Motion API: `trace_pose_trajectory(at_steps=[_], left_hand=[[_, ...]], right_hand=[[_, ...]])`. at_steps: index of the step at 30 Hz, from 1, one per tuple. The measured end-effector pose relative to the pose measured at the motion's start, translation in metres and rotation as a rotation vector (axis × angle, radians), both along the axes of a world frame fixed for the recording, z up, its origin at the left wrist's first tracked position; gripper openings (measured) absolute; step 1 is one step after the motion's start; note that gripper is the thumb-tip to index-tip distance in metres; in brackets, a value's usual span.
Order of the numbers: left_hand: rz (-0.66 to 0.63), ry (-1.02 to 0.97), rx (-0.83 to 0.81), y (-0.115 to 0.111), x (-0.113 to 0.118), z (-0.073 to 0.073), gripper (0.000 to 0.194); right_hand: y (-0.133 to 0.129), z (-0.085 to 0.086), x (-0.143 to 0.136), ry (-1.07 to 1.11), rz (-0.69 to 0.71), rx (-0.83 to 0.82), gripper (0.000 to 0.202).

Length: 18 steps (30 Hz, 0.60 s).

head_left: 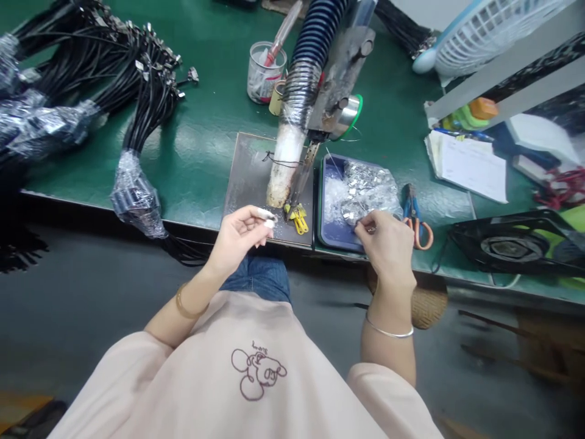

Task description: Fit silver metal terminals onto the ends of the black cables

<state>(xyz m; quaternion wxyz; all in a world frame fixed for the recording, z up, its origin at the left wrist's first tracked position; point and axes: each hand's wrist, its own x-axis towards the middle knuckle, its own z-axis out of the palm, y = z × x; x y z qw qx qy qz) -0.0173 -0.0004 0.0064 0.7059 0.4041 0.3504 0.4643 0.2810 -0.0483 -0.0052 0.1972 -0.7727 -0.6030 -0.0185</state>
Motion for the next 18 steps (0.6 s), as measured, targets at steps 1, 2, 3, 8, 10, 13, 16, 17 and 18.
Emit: trace_pose_trajectory(at_steps=[1,2,3,8,10,13,16,17,18], left_hand=[[-0.008,0.046,0.031,-0.002,0.001,-0.002,0.028],[-0.013,0.079,0.057,-0.004,0.002,-0.003,0.028],[-0.016,0.097,0.081,-0.006,0.003,-0.004,0.029],[-0.083,0.116,0.152,-0.012,0.004,-0.005,0.034],[-0.093,0.132,0.159,-0.013,0.005,-0.007,0.034],[-0.085,0.149,0.156,-0.014,0.008,-0.010,0.031],[-0.070,0.173,0.156,-0.016,0.012,-0.012,0.026],[-0.066,0.186,0.160,-0.017,0.012,-0.012,0.024],[-0.062,0.201,0.166,-0.017,0.013,-0.011,0.023]], right_hand=[[0.000,-0.001,0.001,0.002,0.011,0.029,0.018],[0.000,-0.001,0.002,0.016,0.021,0.058,0.018],[0.000,-0.001,0.001,0.038,0.031,0.084,0.018],[-0.014,0.013,-0.023,0.269,-0.007,0.245,0.011],[-0.023,0.019,-0.047,0.505,0.036,0.296,0.012],[-0.031,0.020,-0.091,0.712,0.170,0.335,0.014],[-0.030,0.014,-0.124,0.591,0.223,0.545,0.012],[-0.028,0.012,-0.131,0.561,0.251,0.592,0.014],[-0.026,0.010,-0.135,0.542,0.279,0.618,0.015]])
